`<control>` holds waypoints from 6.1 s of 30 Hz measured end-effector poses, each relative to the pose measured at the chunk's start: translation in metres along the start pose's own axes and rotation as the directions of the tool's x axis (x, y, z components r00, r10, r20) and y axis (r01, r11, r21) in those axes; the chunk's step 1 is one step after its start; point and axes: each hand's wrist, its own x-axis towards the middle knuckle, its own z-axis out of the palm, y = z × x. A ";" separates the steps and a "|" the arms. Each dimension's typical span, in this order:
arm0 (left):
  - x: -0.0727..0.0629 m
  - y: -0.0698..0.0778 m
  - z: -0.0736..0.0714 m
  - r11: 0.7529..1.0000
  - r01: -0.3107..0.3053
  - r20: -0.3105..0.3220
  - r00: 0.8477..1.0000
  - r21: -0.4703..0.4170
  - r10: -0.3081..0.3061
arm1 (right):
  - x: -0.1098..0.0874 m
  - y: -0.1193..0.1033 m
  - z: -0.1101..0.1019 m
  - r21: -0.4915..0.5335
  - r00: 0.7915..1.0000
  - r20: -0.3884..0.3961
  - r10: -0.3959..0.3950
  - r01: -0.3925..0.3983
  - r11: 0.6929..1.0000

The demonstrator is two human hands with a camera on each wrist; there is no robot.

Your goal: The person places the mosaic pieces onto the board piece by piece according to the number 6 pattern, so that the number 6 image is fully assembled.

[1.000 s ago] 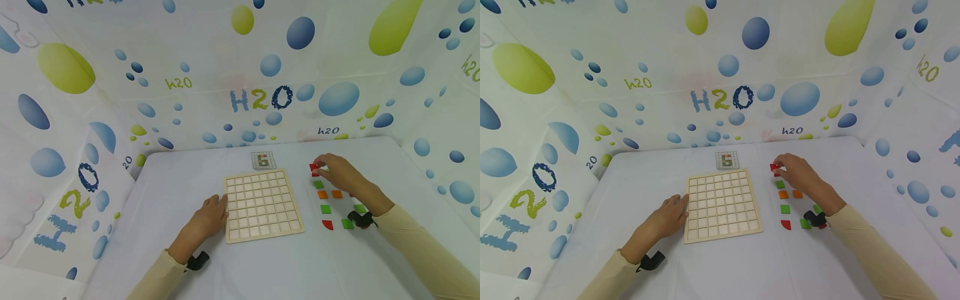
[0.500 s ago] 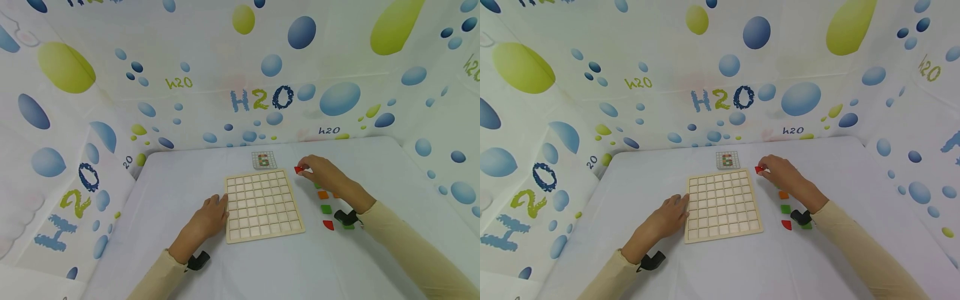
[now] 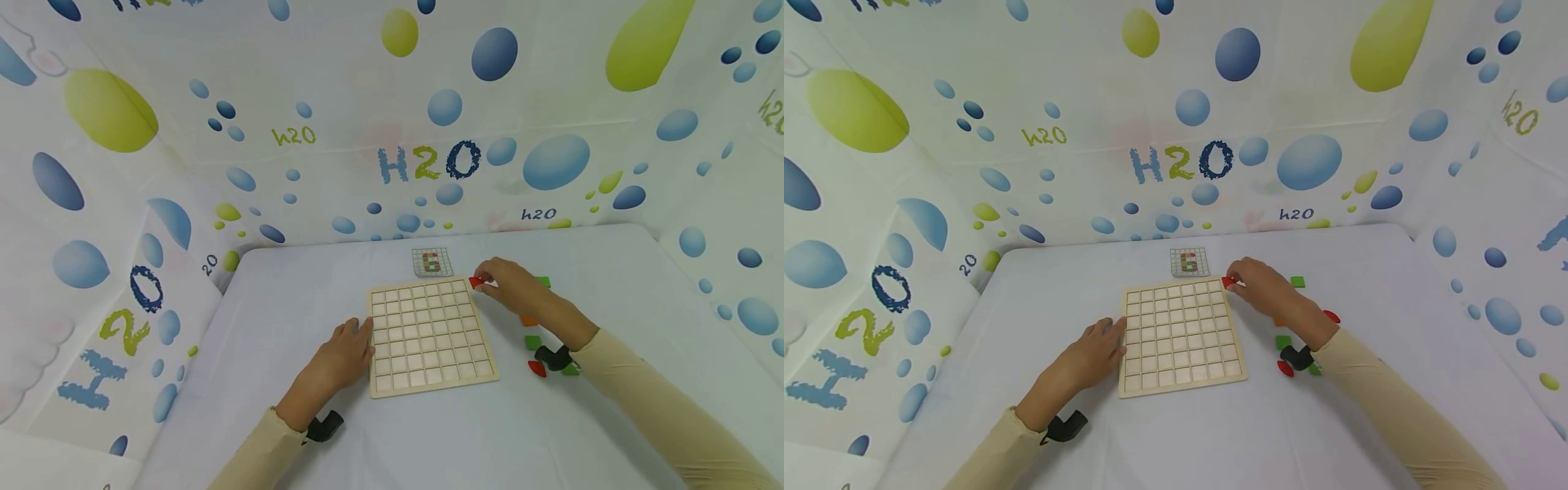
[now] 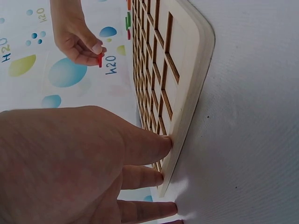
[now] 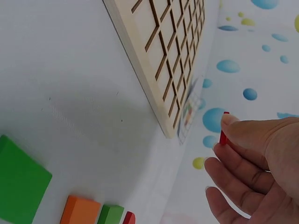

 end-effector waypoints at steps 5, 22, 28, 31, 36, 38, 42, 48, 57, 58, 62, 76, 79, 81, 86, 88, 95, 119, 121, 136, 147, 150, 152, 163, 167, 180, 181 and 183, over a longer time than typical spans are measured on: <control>0.000 0.000 0.000 1.000 0.003 0.004 1.000 -0.003 -0.003 | 0.003 -0.003 0.004 0.004 1.000 0.012 0.002 -0.002 1.000; 0.000 0.001 0.001 1.000 0.005 -0.004 1.000 -0.002 -0.005 | 0.017 -0.016 0.021 -0.002 0.998 0.067 -0.020 0.020 1.000; 0.000 0.000 0.001 1.000 -0.003 -0.012 1.000 0.009 0.004 | 0.023 -0.019 0.030 0.015 0.994 0.106 -0.025 0.023 1.000; 0.000 0.000 0.001 1.000 -0.004 -0.014 1.000 0.006 0.004 | 0.025 -0.021 0.034 0.029 0.993 0.113 -0.031 0.027 0.999; 0.001 -0.001 0.001 1.000 -0.006 -0.017 1.000 0.003 0.006 | 0.028 -0.024 0.040 0.008 0.991 0.128 -0.039 0.038 0.999; 0.001 -0.001 0.002 1.000 -0.008 -0.017 1.000 0.006 0.008 | 0.030 -0.027 0.042 -0.005 0.991 0.131 -0.037 0.038 0.999; 0.002 -0.001 0.002 1.000 -0.009 -0.019 1.000 0.013 0.010 | 0.033 -0.032 0.046 -0.022 0.991 0.130 -0.041 0.044 0.999; 0.002 -0.001 0.003 1.000 -0.007 -0.019 1.000 0.015 0.007 | 0.037 -0.036 0.051 -0.072 0.990 0.113 -0.083 0.092 0.993; 0.002 -0.001 0.004 1.000 -0.001 -0.020 1.000 0.022 0.002 | 0.039 -0.040 0.056 -0.104 0.990 0.099 -0.100 0.110 0.988; 0.002 -0.001 0.003 1.000 0.000 -0.020 1.000 0.021 0.001 | 0.039 -0.041 0.056 -0.104 0.990 0.102 -0.098 0.108 0.989; 0.002 -0.001 0.003 1.000 -0.001 -0.020 1.000 0.012 0.001 | 0.040 -0.042 0.057 -0.105 0.990 0.119 -0.082 0.094 0.990; 0.002 -0.001 0.004 1.000 0.015 -0.009 1.000 0.011 -0.015 | 0.045 -0.045 0.057 -0.123 0.983 0.168 -0.067 0.088 0.989; 0.002 0.000 0.005 1.000 0.014 -0.012 1.000 0.012 -0.014 | 0.045 -0.046 0.057 -0.119 0.984 0.166 -0.067 0.088 0.989; 0.001 0.000 0.005 1.000 0.012 -0.014 1.000 0.011 -0.012 | 0.046 -0.045 0.058 -0.122 0.984 0.162 -0.069 0.089 0.988; 0.001 -0.001 0.004 1.000 0.006 -0.018 1.000 0.007 -0.006 | 0.047 -0.044 0.062 -0.139 0.988 0.134 -0.081 0.100 0.985; 0.001 -0.001 0.004 1.000 0.004 -0.019 1.000 0.008 -0.004 | 0.047 -0.043 0.064 -0.150 0.988 0.125 -0.085 0.104 0.983; 0.000 0.000 0.002 1.000 0.002 -0.022 1.000 0.007 -0.002 | 0.045 -0.042 0.064 -0.159 0.988 0.112 -0.103 0.120 0.980; 0.001 0.000 0.003 1.000 0.004 -0.016 1.000 0.013 -0.004 | 0.044 -0.044 0.059 -0.116 0.984 0.131 -0.124 0.139 0.983; 0.000 0.000 0.003 1.000 0.002 -0.016 1.000 0.012 -0.002 | 0.044 -0.044 0.055 -0.095 0.985 0.136 -0.110 0.123 0.988; 0.000 -0.004 0.003 0.999 -0.032 -0.022 0.999 0.022 0.032 | 0.039 -0.023 0.017 -0.034 0.995 0.102 0.006 -0.003 0.999; 0.001 -0.003 0.003 1.000 -0.022 -0.016 1.000 0.002 0.022 | 0.028 -0.001 0.004 -0.052 0.995 0.091 0.030 -0.025 0.998; 0.001 -0.003 0.003 1.000 -0.018 -0.008 1.000 0.004 0.018 | 0.026 0.003 0.002 -0.054 0.996 0.084 0.038 -0.034 0.998; 0.002 -0.002 0.002 1.000 -0.015 -0.004 1.000 0.005 0.015 | 0.024 0.007 0.000 -0.052 0.996 0.078 0.043 -0.039 0.998; 0.002 -0.002 0.002 1.000 -0.002 -0.005 1.000 0.005 0.002 | 0.016 0.026 -0.013 -0.037 0.996 0.064 0.061 -0.058 0.998; 0.002 -0.002 0.002 1.000 0.001 -0.008 1.000 0.005 -0.001 | 0.011 0.032 -0.019 -0.024 0.997 0.047 0.061 -0.060 0.998; 0.001 0.000 0.002 1.000 0.010 -0.002 1.000 0.003 -0.010 | -0.007 0.054 -0.042 0.012 0.987 0.025 0.157 -0.157 0.987; 0.001 0.000 0.002 1.000 0.011 -0.002 1.000 0.001 -0.011 | -0.008 0.056 -0.042 0.008 0.986 0.023 0.163 -0.163 0.987; 0.002 0.000 0.002 1.000 0.012 -0.002 1.000 0.001 -0.012 | -0.010 0.060 -0.043 0.006 0.985 0.019 0.173 -0.174 0.985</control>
